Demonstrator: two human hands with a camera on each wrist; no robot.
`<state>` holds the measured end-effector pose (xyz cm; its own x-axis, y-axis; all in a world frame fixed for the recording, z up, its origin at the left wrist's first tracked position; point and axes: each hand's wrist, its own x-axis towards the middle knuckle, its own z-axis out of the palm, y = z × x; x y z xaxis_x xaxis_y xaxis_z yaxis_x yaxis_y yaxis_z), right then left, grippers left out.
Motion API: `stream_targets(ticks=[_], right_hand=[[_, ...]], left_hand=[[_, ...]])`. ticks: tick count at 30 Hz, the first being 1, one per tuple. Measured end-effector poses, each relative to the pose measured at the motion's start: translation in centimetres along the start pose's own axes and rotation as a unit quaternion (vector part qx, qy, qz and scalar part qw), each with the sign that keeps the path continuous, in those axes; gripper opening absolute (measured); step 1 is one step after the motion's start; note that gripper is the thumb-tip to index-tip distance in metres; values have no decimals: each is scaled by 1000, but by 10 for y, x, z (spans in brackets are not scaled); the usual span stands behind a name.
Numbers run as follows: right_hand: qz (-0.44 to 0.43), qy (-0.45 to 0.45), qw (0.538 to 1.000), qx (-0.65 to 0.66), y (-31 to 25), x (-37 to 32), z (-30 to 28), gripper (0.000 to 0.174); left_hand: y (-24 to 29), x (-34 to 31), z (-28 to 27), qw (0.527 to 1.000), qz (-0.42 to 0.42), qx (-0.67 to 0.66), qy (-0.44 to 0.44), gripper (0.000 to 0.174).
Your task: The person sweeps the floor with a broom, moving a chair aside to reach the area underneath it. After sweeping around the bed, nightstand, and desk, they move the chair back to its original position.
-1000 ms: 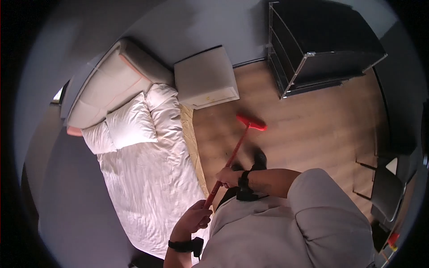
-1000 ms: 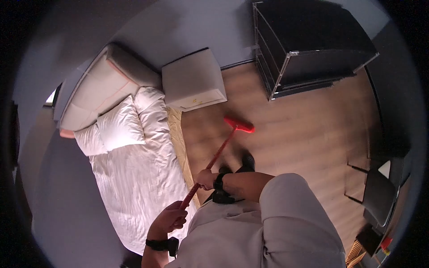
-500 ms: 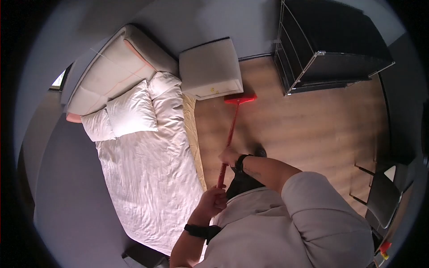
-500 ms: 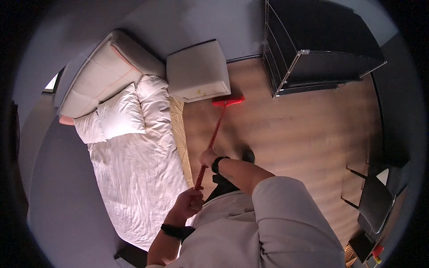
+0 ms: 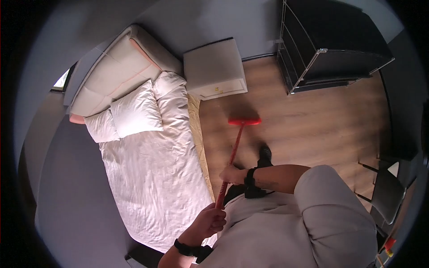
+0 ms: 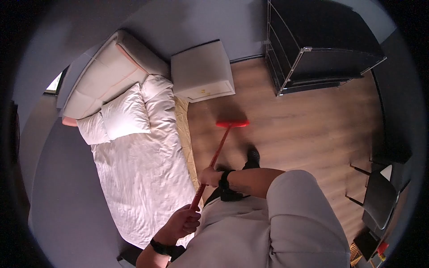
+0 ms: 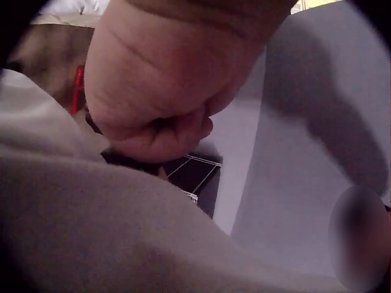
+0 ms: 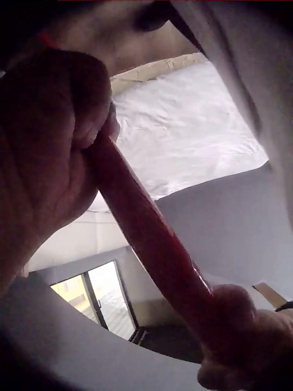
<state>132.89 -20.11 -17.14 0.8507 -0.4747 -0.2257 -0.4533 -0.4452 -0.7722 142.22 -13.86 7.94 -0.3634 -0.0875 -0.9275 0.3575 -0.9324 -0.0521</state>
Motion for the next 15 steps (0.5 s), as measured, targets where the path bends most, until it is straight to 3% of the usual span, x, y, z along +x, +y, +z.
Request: stream_targets(ticks=[1, 2, 4, 8, 10, 11, 12, 13, 14, 15], right_hand=[[62, -22, 997, 43, -1, 6, 4, 7], [65, -20, 997, 43, -11, 2, -12, 7], [-22, 64, 991, -112, -22, -6, -44, 8], [-11, 100, 987, -122, -15, 27, -32, 10], [97, 90, 991, -33, -18, 48, -30, 9], [102, 89, 990, -33, -20, 58, -29, 9], [247, 135, 930, 236, -23, 68, -31, 8], [367, 171, 778, 480, -26, 76, -32, 7], [372, 173, 778, 476, -19, 83, -26, 7], [331, 154, 717, 594, -12, 87, -17, 9]], left_hand=[[2, 1, -3, 1000, 0, 3, -1, 16], [4, 4, -7, 1000, 18, 8, -12, 16], [8, 13, -15, 999, 35, 17, -26, 15], [13, 26, -35, 998, 41, -33, -43, 10], [16, 28, -44, 994, 100, 39, -4, 8], [21, 33, -56, 994, 97, 40, -7, 8], [28, 45, -72, 993, 110, 42, -33, 9], [35, 58, -86, 990, 123, 43, -59, 10], [43, 69, -98, 990, 121, 42, -65, 10], [50, 82, -108, 990, 125, 56, -38, 11]])
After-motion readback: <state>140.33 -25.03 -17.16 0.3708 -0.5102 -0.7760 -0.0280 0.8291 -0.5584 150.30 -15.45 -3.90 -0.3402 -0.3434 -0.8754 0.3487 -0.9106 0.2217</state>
